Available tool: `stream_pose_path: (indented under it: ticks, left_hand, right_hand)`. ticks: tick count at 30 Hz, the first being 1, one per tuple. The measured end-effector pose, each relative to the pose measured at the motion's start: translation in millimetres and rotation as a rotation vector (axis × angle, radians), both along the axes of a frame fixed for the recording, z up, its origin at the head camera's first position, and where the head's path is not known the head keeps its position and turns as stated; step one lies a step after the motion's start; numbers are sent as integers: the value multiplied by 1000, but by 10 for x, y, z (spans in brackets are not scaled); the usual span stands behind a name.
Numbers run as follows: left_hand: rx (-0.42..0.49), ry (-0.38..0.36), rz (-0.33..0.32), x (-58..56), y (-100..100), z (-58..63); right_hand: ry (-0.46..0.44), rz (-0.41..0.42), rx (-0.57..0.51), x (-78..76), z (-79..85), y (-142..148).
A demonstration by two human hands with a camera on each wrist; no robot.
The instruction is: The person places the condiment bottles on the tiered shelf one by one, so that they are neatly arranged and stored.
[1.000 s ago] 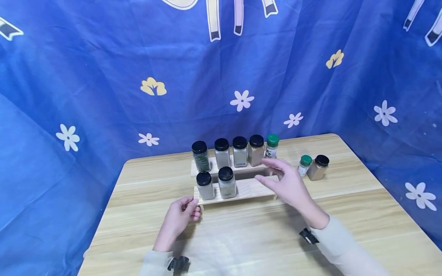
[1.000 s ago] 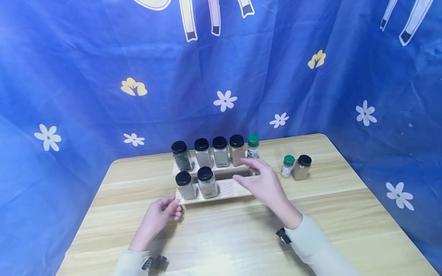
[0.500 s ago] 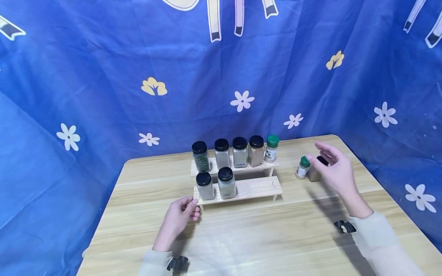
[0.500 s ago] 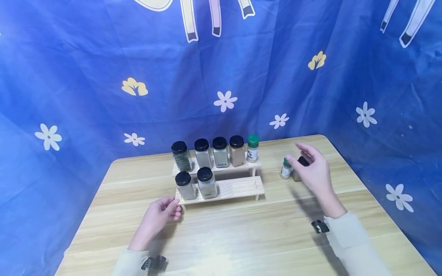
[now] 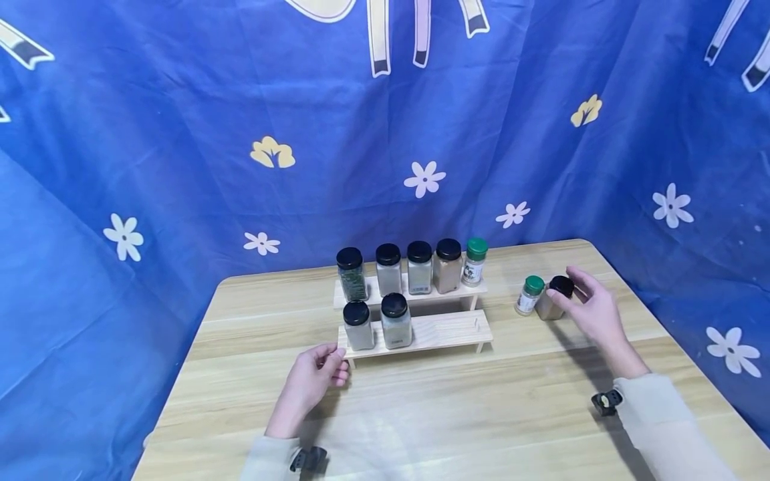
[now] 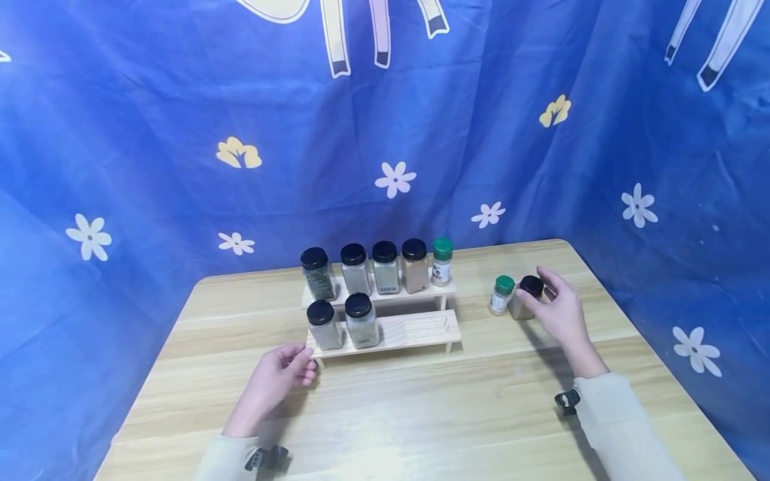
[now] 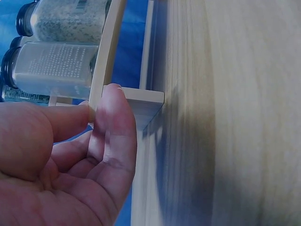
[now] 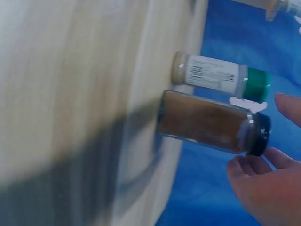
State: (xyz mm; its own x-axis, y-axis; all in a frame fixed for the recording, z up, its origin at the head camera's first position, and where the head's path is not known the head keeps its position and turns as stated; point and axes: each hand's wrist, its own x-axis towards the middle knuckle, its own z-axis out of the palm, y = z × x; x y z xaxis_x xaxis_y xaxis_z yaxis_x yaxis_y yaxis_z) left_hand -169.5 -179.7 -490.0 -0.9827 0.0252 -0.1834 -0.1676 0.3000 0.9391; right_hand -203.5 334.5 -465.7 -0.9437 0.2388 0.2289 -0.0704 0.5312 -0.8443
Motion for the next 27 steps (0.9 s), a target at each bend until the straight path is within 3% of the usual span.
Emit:
stream_pose_path:
  ticks: [5,15,27]
  left_hand:
    - [5,6,4,-9,-5,-25]
    - [-3,10,3,6,-3,9]
    - [-11,30,-17,14,-8,38]
  right_hand:
    - [-14,12,36,-63,-152,28]
    - [-174,-19,-10,-63,-301,0]
    - [-134,-95,39,-5,-333,25]
